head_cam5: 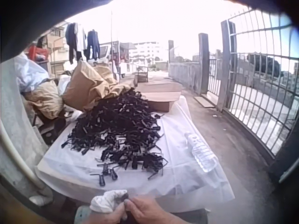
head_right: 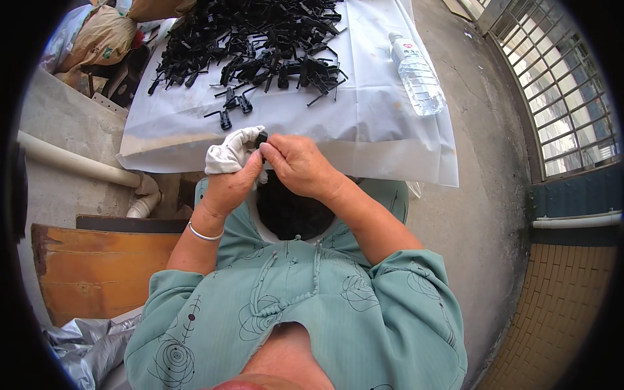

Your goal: Wiping small black plastic components with a white cloth at a workstation.

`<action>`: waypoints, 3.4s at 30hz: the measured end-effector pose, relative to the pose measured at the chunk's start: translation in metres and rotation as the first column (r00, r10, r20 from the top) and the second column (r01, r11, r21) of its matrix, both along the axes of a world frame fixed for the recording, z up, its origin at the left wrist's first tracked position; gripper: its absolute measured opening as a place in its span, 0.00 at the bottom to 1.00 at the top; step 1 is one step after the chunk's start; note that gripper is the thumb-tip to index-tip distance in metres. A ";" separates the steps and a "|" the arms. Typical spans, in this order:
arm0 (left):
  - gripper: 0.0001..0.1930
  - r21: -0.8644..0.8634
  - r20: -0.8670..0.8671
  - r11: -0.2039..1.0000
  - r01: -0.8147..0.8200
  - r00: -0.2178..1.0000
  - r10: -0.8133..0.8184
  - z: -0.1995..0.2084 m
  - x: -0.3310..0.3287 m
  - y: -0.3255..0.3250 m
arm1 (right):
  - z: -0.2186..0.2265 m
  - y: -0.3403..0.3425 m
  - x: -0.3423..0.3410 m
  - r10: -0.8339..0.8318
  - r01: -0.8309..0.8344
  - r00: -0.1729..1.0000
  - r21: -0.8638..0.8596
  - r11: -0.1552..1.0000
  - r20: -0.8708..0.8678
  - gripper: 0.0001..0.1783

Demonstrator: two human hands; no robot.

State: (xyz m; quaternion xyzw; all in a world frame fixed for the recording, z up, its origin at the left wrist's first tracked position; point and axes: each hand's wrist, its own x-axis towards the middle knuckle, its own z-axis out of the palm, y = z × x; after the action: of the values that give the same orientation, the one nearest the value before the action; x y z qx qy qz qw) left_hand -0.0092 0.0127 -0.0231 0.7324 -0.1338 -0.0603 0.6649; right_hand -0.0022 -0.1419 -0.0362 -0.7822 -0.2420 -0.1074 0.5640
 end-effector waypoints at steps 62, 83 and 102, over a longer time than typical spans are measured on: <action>0.19 0.120 0.268 0.982 0.144 0.948 -0.172 -0.007 0.021 0.059 | 0.040 0.009 0.031 0.261 -0.352 0.932 -0.449 0.821 -0.251 0.16; 0.16 0.168 0.521 0.961 -0.219 0.847 0.102 -0.010 0.004 0.030 | 0.016 0.030 0.010 0.087 -0.094 0.995 -0.127 0.987 -0.056 0.14; 0.17 -0.218 -0.187 0.974 -0.064 0.982 0.023 0.002 0.002 0.041 | 0.010 0.031 0.013 0.156 -0.155 0.963 0.020 0.988 -0.218 0.14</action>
State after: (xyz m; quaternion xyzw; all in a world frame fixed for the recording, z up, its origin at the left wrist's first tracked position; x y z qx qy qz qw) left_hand -0.0077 0.0540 -0.0211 0.6473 -0.0617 -0.0976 0.7534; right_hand 0.0103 -0.1111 -0.0262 -0.7672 -0.2390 0.0236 0.5948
